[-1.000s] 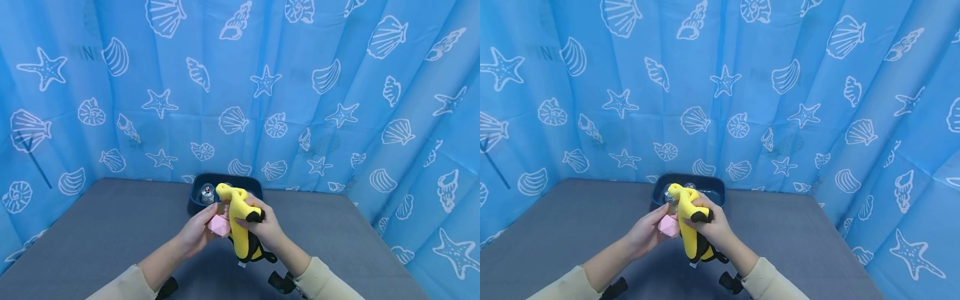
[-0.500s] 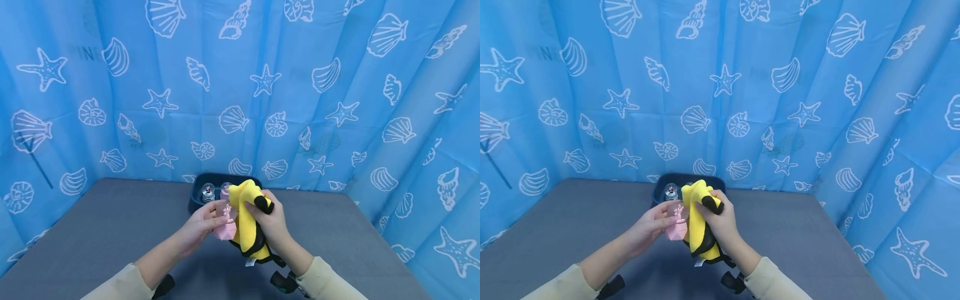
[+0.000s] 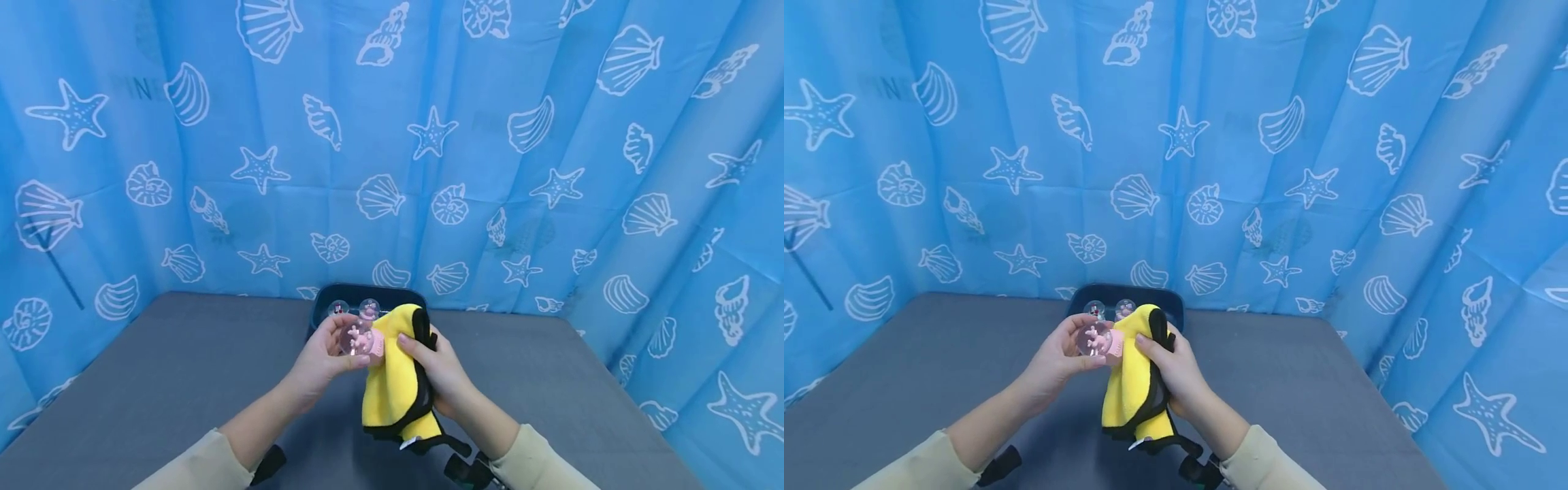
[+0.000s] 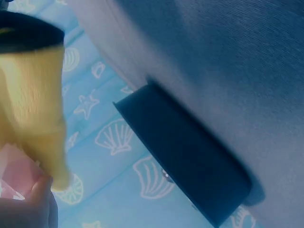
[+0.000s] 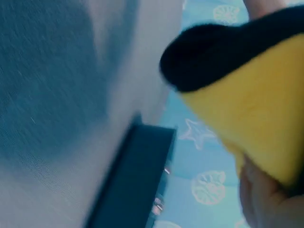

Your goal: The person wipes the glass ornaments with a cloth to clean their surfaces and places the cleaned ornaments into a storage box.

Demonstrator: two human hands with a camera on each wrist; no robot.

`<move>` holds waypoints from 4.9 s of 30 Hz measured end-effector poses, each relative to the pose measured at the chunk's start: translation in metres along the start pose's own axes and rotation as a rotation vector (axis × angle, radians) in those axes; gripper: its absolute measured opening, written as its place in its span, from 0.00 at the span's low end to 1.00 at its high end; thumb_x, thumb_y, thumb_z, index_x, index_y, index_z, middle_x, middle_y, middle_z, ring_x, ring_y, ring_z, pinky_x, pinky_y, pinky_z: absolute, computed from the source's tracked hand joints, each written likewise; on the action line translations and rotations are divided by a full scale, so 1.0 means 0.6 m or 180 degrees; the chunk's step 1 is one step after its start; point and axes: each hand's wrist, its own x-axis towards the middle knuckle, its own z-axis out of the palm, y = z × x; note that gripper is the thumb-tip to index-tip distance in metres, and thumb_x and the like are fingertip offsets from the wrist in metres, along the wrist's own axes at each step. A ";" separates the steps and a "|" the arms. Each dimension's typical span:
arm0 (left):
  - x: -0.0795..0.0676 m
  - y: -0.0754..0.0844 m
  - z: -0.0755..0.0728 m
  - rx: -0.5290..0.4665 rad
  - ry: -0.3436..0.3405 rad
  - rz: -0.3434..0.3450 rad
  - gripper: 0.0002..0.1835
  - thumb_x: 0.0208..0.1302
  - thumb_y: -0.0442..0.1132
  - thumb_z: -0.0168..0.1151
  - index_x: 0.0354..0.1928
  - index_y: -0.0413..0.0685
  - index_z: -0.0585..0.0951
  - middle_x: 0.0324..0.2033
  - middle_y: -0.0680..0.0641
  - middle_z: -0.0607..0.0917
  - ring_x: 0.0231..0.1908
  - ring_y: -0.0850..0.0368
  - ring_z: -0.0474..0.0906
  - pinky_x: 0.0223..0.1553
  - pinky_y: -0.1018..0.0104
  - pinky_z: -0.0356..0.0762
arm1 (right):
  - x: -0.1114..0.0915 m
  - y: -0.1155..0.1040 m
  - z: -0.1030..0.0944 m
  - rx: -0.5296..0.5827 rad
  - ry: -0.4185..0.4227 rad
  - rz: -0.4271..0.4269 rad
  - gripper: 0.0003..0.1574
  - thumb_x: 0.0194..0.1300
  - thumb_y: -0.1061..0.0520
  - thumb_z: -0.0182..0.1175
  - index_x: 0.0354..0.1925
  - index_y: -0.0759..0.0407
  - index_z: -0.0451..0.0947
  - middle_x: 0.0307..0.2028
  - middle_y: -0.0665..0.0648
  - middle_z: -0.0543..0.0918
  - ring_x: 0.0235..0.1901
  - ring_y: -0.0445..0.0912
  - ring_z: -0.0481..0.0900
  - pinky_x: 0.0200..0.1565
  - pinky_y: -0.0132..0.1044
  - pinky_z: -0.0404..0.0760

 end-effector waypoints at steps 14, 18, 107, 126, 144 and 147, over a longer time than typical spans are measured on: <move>0.002 -0.011 0.009 0.0828 0.0249 0.0212 0.30 0.58 0.31 0.69 0.61 0.44 0.70 0.60 0.43 0.75 0.45 0.52 0.75 0.46 0.59 0.77 | 0.007 0.006 0.012 0.0213 0.0048 -0.0243 0.20 0.71 0.57 0.52 0.54 0.65 0.60 0.39 0.57 0.77 0.34 0.45 0.83 0.38 0.37 0.82; 0.000 -0.014 0.006 0.0886 0.0122 0.0105 0.31 0.62 0.34 0.66 0.65 0.43 0.66 0.57 0.42 0.74 0.47 0.50 0.74 0.47 0.59 0.76 | 0.008 0.005 0.011 0.0243 0.0081 -0.0267 0.18 0.71 0.58 0.52 0.53 0.65 0.61 0.38 0.57 0.77 0.33 0.45 0.83 0.37 0.37 0.82; -0.027 0.060 0.021 0.0865 0.0447 0.0329 0.17 0.71 0.39 0.54 0.59 0.45 0.69 0.41 0.43 0.75 0.26 0.52 0.72 0.32 0.64 0.76 | 0.016 -0.039 0.026 -0.0243 0.0873 -0.1416 0.14 0.64 0.66 0.58 0.46 0.70 0.68 0.39 0.59 0.74 0.32 0.46 0.79 0.36 0.35 0.81; -0.027 0.040 0.018 0.1664 0.0672 0.0809 0.25 0.58 0.29 0.66 0.58 0.42 0.74 0.40 0.45 0.76 0.24 0.54 0.68 0.25 0.69 0.72 | 0.007 -0.030 0.059 -0.0784 0.0011 -0.1394 0.13 0.65 0.63 0.57 0.47 0.66 0.69 0.44 0.62 0.71 0.39 0.52 0.76 0.42 0.43 0.78; -0.026 0.027 0.025 0.1601 0.0669 0.0891 0.23 0.59 0.29 0.66 0.57 0.42 0.75 0.43 0.45 0.76 0.28 0.54 0.70 0.26 0.69 0.74 | 0.011 -0.014 0.057 -0.0965 0.0468 -0.1652 0.13 0.60 0.67 0.60 0.42 0.65 0.68 0.40 0.62 0.73 0.36 0.52 0.77 0.38 0.39 0.80; -0.027 0.027 0.026 0.1593 0.0644 0.0885 0.23 0.59 0.29 0.66 0.57 0.41 0.74 0.44 0.44 0.76 0.29 0.54 0.70 0.26 0.69 0.75 | 0.011 -0.012 0.057 -0.0920 0.0541 -0.1669 0.12 0.60 0.68 0.59 0.42 0.66 0.67 0.40 0.61 0.73 0.36 0.52 0.77 0.38 0.38 0.80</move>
